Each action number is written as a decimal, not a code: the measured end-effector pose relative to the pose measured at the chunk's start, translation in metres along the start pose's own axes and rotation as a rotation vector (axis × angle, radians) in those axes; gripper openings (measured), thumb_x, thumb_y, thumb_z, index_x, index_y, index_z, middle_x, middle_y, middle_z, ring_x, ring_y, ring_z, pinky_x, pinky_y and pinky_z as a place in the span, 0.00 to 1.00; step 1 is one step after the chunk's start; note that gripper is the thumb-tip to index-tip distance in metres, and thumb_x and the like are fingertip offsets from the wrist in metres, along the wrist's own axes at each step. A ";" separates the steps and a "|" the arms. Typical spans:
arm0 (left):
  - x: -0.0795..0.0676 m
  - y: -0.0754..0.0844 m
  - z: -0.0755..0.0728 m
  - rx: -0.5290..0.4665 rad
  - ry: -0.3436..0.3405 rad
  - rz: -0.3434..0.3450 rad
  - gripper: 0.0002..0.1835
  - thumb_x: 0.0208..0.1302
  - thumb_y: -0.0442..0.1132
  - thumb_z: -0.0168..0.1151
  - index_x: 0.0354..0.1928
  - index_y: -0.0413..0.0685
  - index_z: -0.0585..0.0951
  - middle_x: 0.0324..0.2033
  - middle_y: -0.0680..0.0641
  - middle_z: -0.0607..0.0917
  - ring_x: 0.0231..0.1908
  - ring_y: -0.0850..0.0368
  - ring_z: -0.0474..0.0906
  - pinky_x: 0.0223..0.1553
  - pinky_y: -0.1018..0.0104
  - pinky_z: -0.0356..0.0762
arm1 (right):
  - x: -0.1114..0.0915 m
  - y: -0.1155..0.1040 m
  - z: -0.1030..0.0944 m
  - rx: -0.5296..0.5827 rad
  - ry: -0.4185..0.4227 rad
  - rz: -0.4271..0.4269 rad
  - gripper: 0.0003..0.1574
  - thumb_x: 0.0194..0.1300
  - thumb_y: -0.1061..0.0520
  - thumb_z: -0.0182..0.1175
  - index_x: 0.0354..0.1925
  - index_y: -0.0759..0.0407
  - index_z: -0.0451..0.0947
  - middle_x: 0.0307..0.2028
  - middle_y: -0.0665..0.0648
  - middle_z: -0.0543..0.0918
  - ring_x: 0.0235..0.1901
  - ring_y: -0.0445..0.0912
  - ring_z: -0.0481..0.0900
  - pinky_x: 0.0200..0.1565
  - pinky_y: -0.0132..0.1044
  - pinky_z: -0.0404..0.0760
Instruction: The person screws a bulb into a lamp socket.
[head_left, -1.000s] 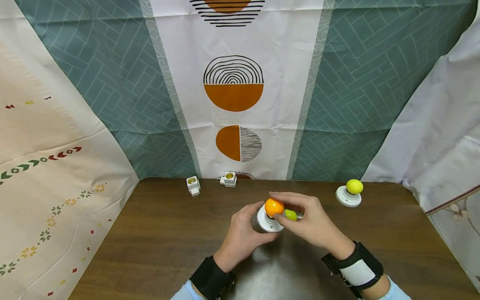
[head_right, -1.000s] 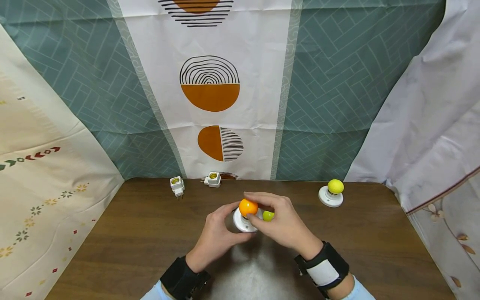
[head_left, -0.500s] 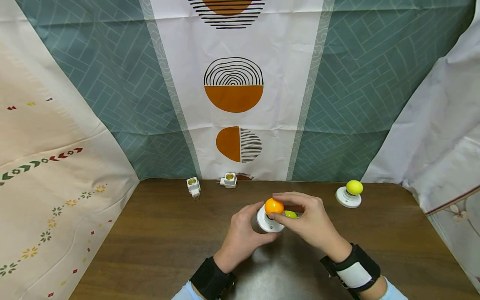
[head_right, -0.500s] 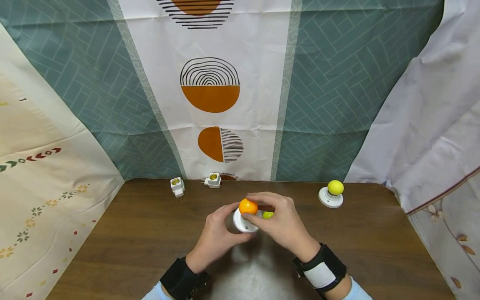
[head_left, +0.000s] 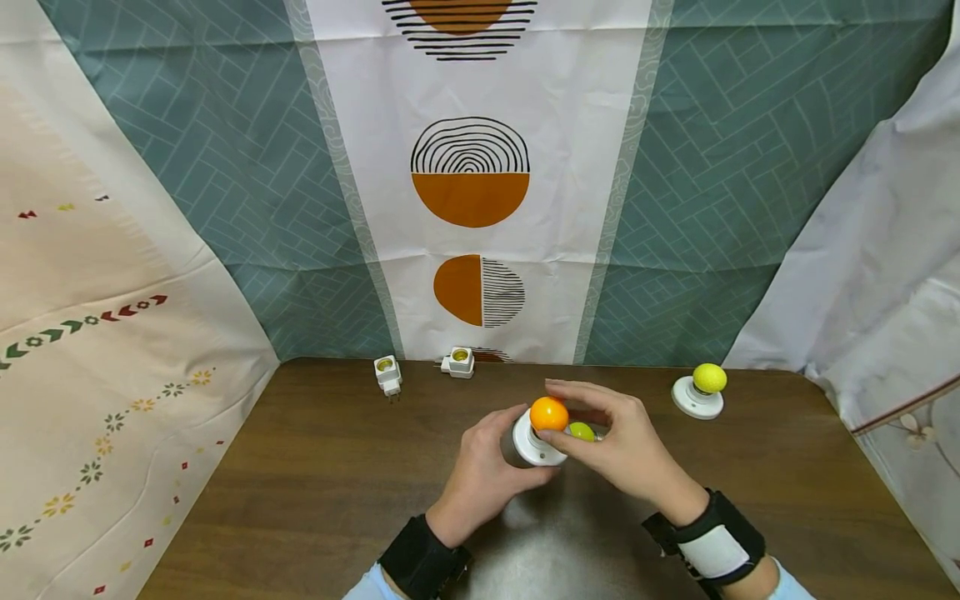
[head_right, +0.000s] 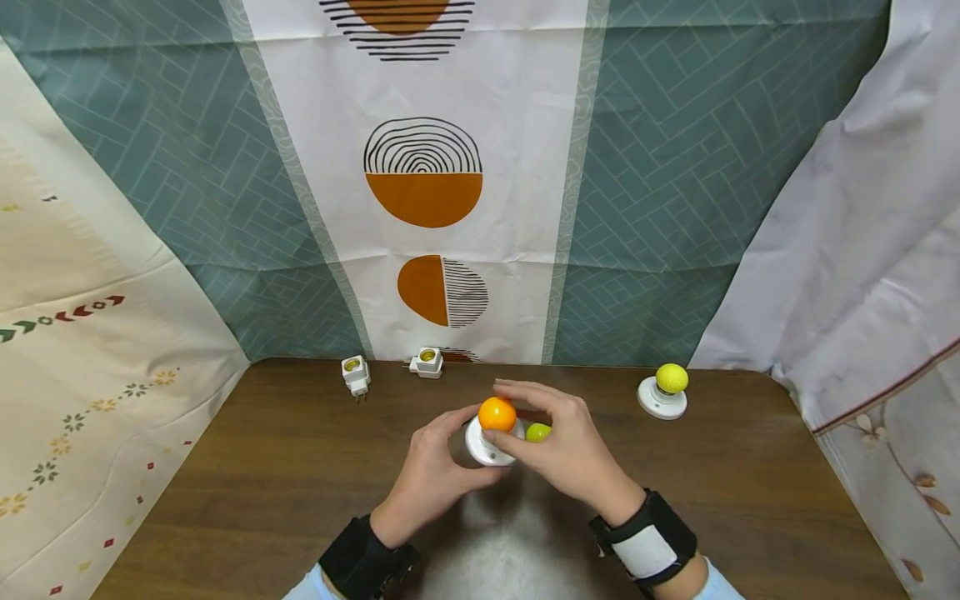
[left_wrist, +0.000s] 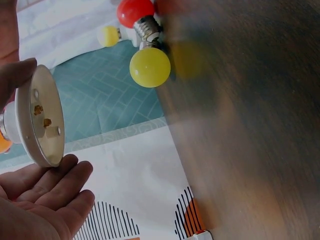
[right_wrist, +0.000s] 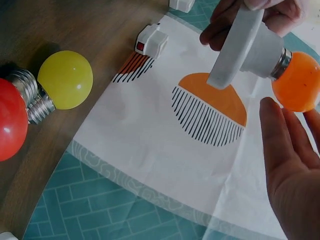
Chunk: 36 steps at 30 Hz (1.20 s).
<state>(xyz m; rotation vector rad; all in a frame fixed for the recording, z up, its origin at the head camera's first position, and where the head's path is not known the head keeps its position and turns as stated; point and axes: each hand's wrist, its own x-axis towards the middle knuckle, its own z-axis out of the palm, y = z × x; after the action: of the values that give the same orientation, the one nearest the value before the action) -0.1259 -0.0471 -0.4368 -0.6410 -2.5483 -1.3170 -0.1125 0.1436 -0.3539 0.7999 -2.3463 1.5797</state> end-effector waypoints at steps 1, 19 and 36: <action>0.000 0.000 0.000 -0.001 -0.003 -0.004 0.40 0.41 0.58 0.73 0.59 0.55 0.72 0.51 0.59 0.75 0.49 0.66 0.70 0.49 0.63 0.69 | 0.000 0.000 -0.001 0.009 -0.019 0.004 0.30 0.51 0.60 0.69 0.54 0.60 0.75 0.53 0.51 0.76 0.50 0.47 0.75 0.44 0.42 0.76; 0.000 0.000 0.001 -0.020 -0.007 0.002 0.40 0.41 0.56 0.74 0.59 0.55 0.72 0.51 0.59 0.75 0.49 0.65 0.70 0.49 0.63 0.70 | -0.001 0.000 -0.004 0.054 -0.079 0.072 0.29 0.53 0.61 0.67 0.55 0.60 0.75 0.51 0.53 0.78 0.47 0.46 0.77 0.42 0.43 0.76; 0.002 0.002 0.000 -0.025 -0.001 -0.012 0.40 0.40 0.59 0.73 0.59 0.58 0.72 0.51 0.61 0.74 0.48 0.66 0.70 0.49 0.62 0.70 | -0.001 0.001 0.003 0.082 0.074 0.006 0.27 0.45 0.62 0.72 0.47 0.61 0.79 0.43 0.56 0.81 0.42 0.48 0.79 0.37 0.44 0.78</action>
<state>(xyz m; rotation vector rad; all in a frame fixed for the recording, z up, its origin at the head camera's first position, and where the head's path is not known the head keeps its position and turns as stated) -0.1263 -0.0452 -0.4344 -0.6324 -2.5448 -1.3541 -0.1112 0.1415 -0.3562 0.7390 -2.2478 1.6871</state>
